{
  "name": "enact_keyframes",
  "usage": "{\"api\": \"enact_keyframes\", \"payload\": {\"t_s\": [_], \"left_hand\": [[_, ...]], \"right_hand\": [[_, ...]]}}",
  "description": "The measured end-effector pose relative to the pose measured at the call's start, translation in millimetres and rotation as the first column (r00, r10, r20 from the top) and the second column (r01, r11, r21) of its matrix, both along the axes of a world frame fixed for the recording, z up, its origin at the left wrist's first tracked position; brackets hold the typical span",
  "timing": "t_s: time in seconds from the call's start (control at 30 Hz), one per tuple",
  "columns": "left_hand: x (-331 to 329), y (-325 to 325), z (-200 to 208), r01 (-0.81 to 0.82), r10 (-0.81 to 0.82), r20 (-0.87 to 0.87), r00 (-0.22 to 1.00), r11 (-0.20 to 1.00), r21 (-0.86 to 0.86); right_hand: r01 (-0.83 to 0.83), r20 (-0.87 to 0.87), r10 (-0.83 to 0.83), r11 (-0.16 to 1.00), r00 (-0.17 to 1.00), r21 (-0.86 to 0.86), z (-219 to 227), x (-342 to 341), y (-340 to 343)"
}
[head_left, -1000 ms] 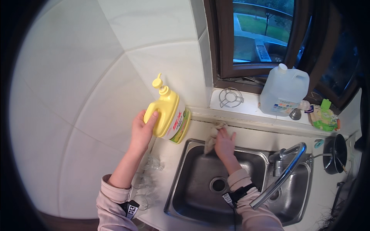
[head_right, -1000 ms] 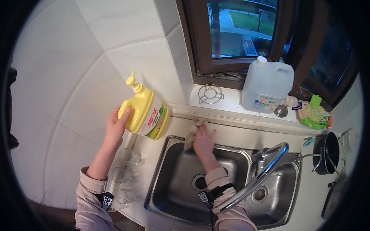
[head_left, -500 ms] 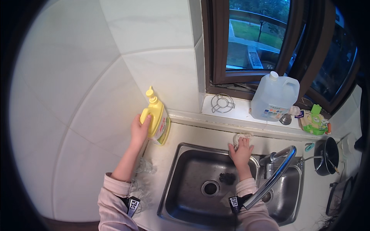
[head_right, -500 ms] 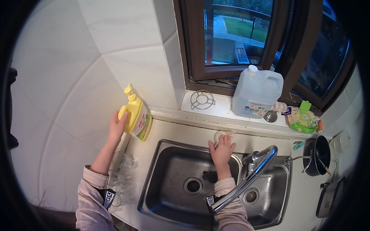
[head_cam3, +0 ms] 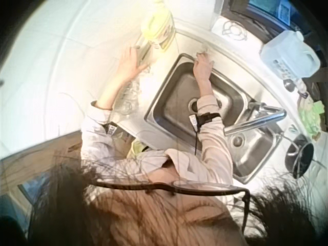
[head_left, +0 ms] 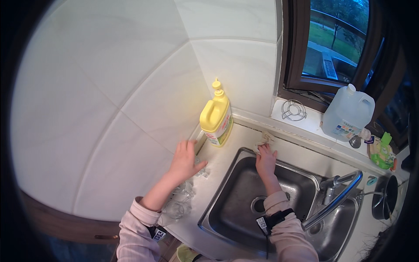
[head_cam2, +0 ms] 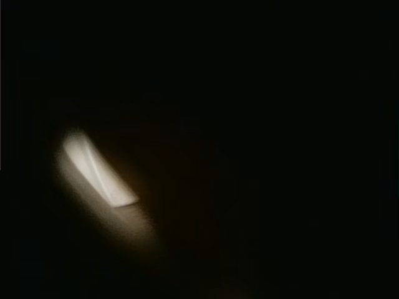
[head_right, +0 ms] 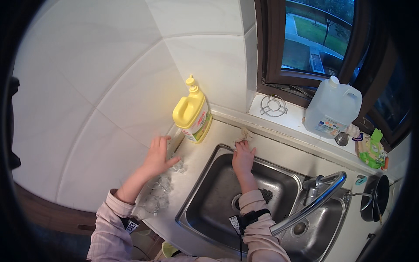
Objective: The person cleans the kitchen by wiping the sink, countertop, and stovetop with a cloth. They also rearrange items on a wall rack and move containers on the counter.
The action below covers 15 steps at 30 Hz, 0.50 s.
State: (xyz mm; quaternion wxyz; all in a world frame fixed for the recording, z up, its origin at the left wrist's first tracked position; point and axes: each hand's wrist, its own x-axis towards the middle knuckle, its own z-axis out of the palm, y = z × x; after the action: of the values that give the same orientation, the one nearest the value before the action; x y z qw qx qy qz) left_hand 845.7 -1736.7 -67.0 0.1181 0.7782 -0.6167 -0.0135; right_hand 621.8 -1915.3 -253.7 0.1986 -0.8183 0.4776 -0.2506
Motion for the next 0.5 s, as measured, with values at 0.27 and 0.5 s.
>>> {"api": "enact_keyframes", "payload": {"t_s": [0.27,0.5], "left_hand": [[26,23,-40,0.001,-0.005,0.012,1.000,0.934,0.358],[34,15,-12,0.011,0.022,-0.146,0.989,0.975,0.222]], "right_hand": [[-0.241,-0.062,0.241,0.971,0.969,0.009,8,67,57],[-0.416,-0.017,0.415,0.910,0.910,-0.013,12,92,100]]}}
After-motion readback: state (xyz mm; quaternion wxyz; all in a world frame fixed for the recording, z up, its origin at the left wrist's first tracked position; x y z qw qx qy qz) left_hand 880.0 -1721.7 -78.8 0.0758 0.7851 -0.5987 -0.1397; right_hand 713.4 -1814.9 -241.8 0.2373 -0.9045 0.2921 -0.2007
